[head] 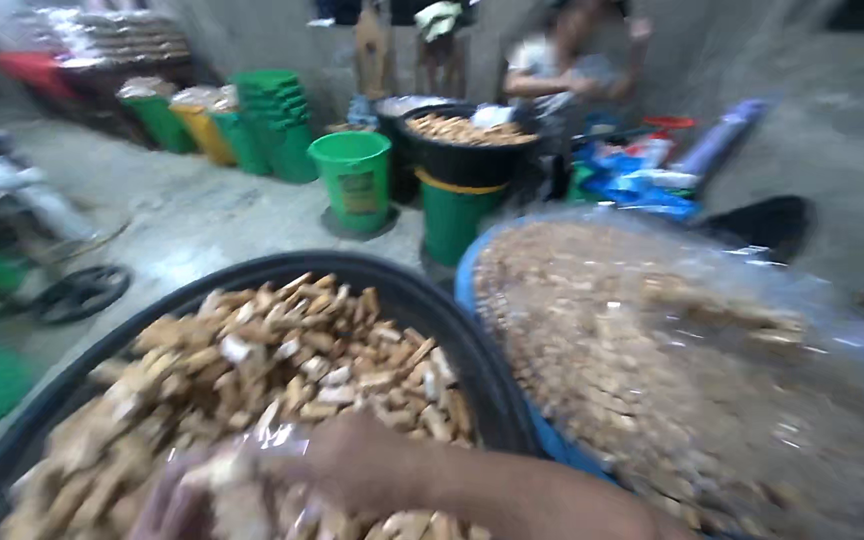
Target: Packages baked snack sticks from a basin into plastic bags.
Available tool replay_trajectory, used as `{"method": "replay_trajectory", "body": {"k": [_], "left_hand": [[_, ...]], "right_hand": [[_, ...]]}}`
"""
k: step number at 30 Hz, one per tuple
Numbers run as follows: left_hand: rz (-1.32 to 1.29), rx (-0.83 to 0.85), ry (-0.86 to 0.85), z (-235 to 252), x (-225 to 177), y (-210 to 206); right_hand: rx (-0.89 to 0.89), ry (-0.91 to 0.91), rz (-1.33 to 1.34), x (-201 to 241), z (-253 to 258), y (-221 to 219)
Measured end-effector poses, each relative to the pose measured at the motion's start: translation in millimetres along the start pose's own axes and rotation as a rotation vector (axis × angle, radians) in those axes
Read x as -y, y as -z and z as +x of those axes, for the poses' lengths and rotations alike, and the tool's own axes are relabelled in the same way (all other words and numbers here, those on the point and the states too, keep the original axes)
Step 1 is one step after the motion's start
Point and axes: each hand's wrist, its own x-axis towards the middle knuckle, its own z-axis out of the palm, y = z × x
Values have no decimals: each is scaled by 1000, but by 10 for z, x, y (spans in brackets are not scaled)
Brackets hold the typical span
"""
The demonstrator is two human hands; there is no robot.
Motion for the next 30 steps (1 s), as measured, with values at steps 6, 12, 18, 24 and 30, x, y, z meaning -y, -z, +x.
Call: {"method": "replay_trajectory", "body": {"k": [6,12,18,24,30], "left_hand": [[-313,-428,-334,-7,-367,462],[-438,-420,-356,10,-416,493],[-452,-458,-259,70,-361,395],[-482,-436,-237,150,-293,434],[-465,-387,-157,139,-291,255]], "right_hand": [[4,-251,-30,-393,271,490],[321,-316,-524,-975,979,315],[239,-213,-532,-1256,1839,-361],[301,-407,-585,-1086,1767,-546],[-40,-324,222,-614,1049,319]]}}
